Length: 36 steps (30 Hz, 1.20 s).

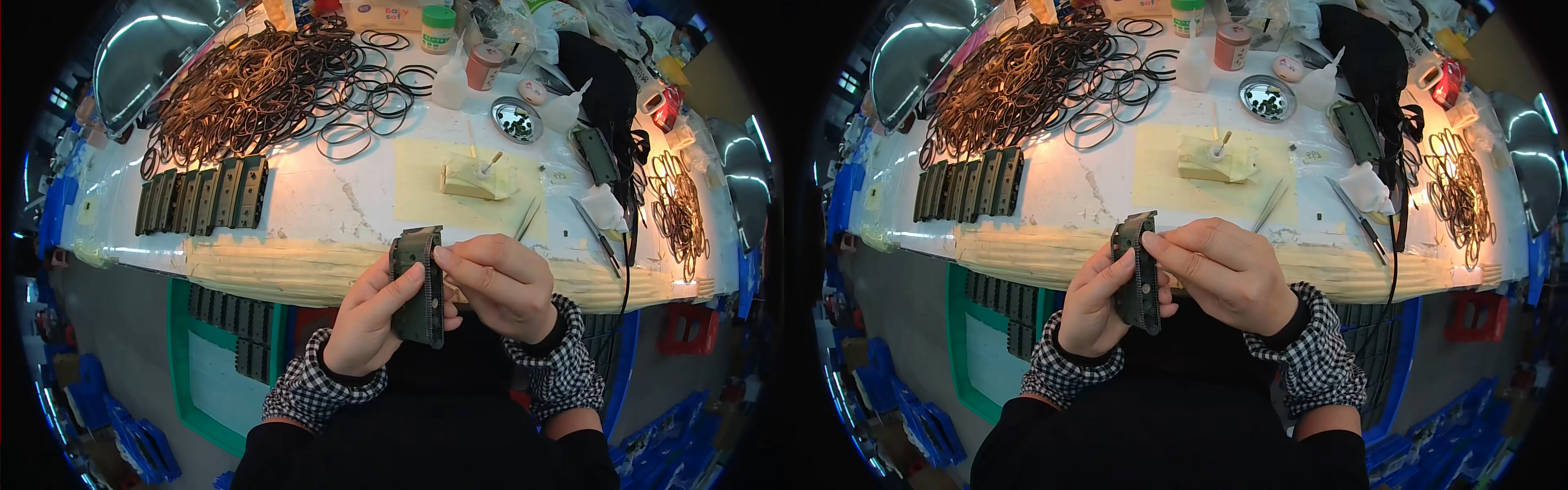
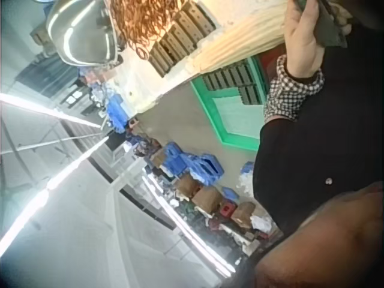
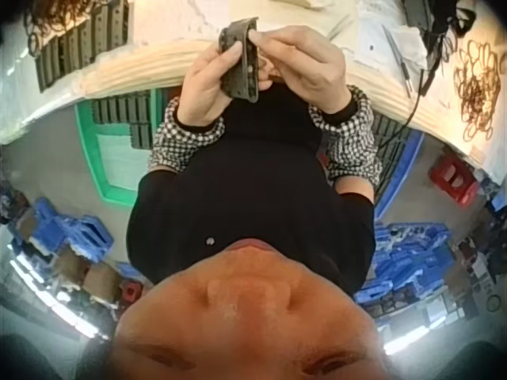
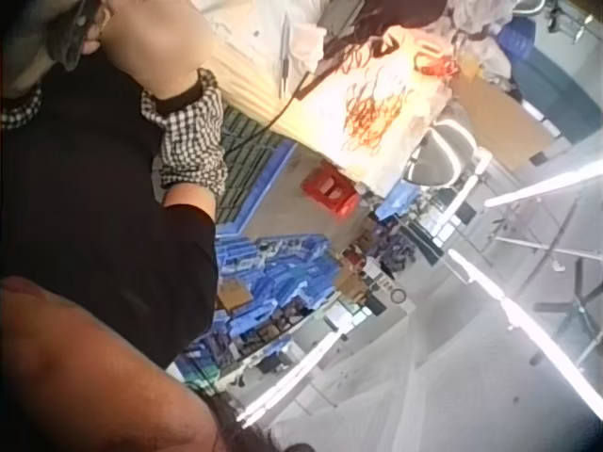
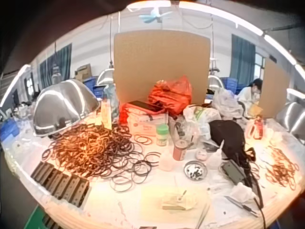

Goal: Assembling small electronic components into a green housing using tweezers.

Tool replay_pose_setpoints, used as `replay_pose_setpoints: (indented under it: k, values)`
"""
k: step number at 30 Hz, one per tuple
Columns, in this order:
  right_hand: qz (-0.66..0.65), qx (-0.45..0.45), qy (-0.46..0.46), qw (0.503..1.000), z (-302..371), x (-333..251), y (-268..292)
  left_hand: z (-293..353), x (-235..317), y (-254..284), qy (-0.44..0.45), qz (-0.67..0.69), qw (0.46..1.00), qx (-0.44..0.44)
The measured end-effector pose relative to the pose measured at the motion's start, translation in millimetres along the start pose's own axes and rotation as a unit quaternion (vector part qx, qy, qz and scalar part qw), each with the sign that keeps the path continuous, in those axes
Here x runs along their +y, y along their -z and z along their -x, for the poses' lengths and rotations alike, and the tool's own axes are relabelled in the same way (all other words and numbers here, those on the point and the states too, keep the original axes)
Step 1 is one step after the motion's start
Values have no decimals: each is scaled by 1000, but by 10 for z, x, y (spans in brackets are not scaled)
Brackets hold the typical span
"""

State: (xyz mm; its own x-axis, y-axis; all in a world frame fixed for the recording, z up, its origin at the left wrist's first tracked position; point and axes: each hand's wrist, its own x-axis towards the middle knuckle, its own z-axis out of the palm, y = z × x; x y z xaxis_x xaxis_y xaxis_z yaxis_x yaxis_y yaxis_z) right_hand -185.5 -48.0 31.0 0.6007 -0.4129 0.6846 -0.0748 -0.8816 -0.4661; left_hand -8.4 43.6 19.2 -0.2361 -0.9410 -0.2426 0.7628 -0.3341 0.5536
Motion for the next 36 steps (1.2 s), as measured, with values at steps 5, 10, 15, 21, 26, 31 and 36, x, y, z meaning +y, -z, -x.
replay_pose_setpoints:
  k: [5, 10, 15, 21, 26, 31, 36]
  values:
    - [-27, 13, -45, 999, -20, -77, 41, -24, -23, 123, 8, 55, 998, -37]
    - [-29, 30, -41, 998, -22, -110, 32, -71, -76, 129, 3, 106, 993, -51]
    - [-12, 29, -23, 999, -31, -122, 33, -86, -104, 138, 4, 101, 994, -51]
    - [-19, 45, -42, 998, -30, -199, 29, -100, -105, 116, -83, 19, 995, -48]
    - [-15, 72, -47, 996, -9, -254, -47, -180, -179, 233, -200, -59, 973, -100]
    - [-30, 78, -60, 995, -8, -283, -85, -174, -176, 227, -207, -64, 971, -96]
    - [-39, 84, -84, 992, -14, -310, -83, -212, -176, 284, -284, -151, 942, -99]
